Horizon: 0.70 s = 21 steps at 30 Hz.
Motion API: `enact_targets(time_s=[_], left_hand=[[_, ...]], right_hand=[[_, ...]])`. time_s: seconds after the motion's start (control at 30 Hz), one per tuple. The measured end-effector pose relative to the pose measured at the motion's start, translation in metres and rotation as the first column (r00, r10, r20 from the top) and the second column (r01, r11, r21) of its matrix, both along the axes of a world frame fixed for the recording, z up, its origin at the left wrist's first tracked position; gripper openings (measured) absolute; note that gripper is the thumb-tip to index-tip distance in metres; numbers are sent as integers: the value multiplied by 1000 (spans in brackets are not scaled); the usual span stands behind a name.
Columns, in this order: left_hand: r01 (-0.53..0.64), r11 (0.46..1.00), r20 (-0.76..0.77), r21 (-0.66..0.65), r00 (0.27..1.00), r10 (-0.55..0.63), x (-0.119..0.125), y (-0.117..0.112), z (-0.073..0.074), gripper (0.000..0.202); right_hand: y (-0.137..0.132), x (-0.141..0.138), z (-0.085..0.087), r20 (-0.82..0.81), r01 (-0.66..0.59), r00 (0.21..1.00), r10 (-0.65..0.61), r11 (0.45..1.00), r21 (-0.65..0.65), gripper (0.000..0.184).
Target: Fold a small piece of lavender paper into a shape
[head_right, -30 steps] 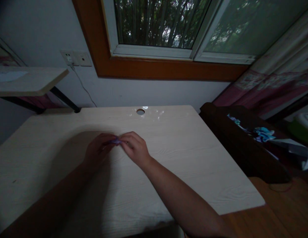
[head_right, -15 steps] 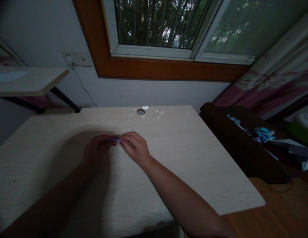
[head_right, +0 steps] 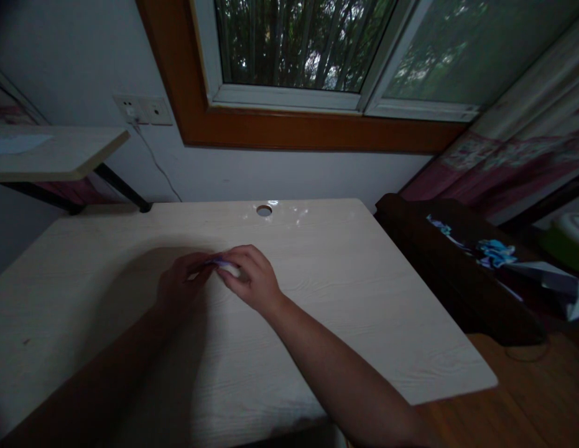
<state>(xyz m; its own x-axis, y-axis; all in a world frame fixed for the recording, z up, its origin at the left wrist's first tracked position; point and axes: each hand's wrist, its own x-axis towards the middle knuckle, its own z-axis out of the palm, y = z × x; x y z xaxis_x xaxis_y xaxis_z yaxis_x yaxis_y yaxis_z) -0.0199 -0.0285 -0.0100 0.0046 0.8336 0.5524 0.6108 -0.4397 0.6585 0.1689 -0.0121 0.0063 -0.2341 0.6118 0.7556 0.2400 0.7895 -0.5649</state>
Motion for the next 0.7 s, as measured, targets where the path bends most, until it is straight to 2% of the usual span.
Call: enact_targets(time_s=[0.27, 0.5, 0.7], left_hand=[[21, 997, -84, 78, 996, -15, 0, 1, -2, 22], [53, 992, -231, 116, 973, -25, -1, 3, 0, 23], [18, 996, -126, 91, 992, -7, 0, 3, -2, 23]], right_hand=[[2, -2, -3, -2, 34, 999, -34, 999, -39, 17], [0, -4, -1, 10, 52, 999, -51, 997, -63, 15], [3, -3, -4, 9, 89, 996, -88, 993, -72, 11]])
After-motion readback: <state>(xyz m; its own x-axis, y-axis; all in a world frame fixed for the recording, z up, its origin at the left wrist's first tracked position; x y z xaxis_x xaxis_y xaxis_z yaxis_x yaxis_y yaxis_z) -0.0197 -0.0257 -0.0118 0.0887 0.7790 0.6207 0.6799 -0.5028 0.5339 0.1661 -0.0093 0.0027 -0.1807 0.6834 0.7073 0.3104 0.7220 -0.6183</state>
